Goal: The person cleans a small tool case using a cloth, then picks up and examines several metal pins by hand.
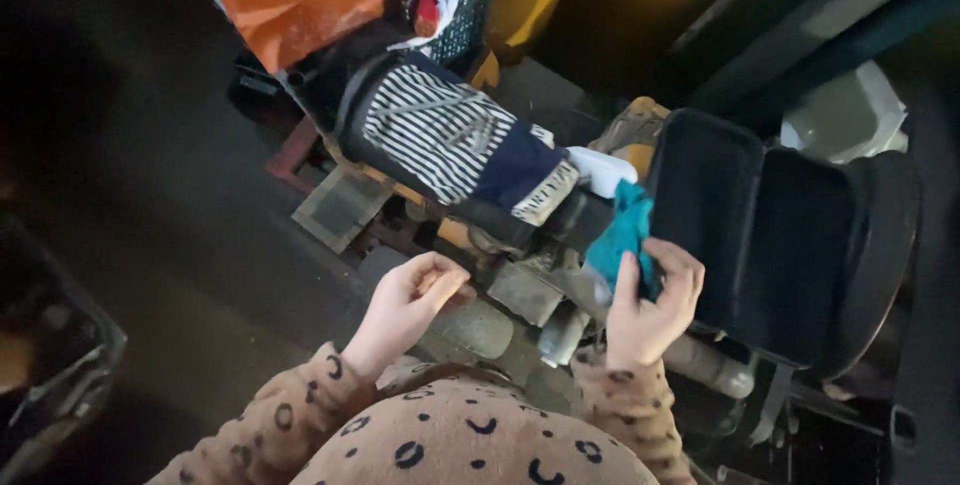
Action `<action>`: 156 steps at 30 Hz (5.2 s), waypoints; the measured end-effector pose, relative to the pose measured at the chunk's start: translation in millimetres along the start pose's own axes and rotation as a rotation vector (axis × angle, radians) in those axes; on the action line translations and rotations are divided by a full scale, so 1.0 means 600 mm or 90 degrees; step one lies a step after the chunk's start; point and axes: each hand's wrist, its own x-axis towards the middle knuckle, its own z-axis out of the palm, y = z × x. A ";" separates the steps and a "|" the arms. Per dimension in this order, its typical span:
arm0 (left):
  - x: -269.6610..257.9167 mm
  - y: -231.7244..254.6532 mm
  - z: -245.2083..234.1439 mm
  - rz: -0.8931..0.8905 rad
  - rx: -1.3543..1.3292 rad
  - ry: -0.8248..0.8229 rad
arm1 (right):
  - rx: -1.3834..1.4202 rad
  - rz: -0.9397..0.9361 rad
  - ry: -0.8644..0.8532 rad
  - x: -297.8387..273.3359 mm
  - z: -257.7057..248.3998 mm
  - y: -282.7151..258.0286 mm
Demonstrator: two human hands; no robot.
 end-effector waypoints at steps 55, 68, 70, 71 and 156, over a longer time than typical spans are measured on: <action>0.230 0.092 -0.043 0.361 0.713 0.208 | 0.031 -0.501 -0.812 0.318 0.339 -0.033; 0.174 0.101 -0.032 -0.097 -0.465 0.078 | -0.004 -0.737 -0.636 0.271 0.321 -0.006; 0.171 0.109 -0.031 -0.118 -0.506 0.080 | -0.014 -0.782 -0.613 0.270 0.323 -0.006; 0.167 0.120 -0.030 -0.166 -0.527 0.091 | -0.019 -0.816 -0.596 0.269 0.323 -0.006; 0.246 0.080 -0.184 -0.258 -0.654 -0.301 | -0.058 0.196 -0.182 0.043 0.325 -0.309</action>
